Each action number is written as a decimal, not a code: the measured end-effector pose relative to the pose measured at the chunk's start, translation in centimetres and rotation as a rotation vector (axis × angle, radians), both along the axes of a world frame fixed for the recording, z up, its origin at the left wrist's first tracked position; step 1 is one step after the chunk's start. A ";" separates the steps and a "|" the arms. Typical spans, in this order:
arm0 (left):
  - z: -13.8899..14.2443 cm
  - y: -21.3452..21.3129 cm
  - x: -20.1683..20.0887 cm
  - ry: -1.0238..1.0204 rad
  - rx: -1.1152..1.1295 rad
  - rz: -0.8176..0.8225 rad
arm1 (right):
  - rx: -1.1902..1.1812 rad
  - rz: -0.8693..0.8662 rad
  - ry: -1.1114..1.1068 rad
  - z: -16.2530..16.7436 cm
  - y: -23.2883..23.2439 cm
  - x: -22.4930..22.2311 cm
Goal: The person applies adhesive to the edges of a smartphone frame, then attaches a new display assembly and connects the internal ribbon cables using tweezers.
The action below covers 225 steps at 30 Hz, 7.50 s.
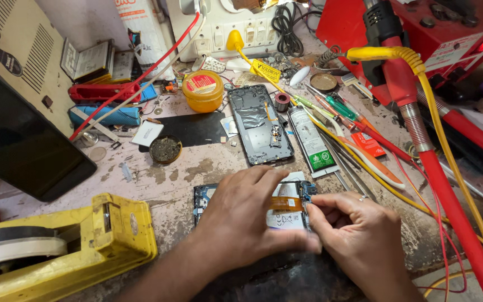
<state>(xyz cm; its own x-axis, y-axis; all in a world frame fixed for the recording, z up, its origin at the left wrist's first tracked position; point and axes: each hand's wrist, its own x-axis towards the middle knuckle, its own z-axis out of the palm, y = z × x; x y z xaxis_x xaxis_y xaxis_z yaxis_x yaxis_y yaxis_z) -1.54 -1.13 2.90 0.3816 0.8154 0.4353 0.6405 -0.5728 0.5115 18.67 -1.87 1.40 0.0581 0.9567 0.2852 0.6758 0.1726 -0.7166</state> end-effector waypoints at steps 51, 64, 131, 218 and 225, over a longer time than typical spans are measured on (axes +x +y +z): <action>-0.6 1.9 0.7 -0.049 -0.014 -0.082 | -0.066 0.038 0.209 -0.6 0.0 0.5; -0.8 1.6 1.0 0.086 -0.009 -0.072 | -0.124 -0.075 0.050 0.9 -0.3 -0.6; 0.3 1.3 0.7 0.049 -0.027 -0.098 | -0.205 0.351 0.020 0.6 2.5 2.7; -0.9 -6.4 0.1 -0.014 0.104 0.201 | 0.075 0.824 -0.318 3.0 4.4 2.1; -1.3 -6.4 0.1 -0.074 0.094 0.222 | 0.216 0.910 -0.307 2.3 4.5 2.4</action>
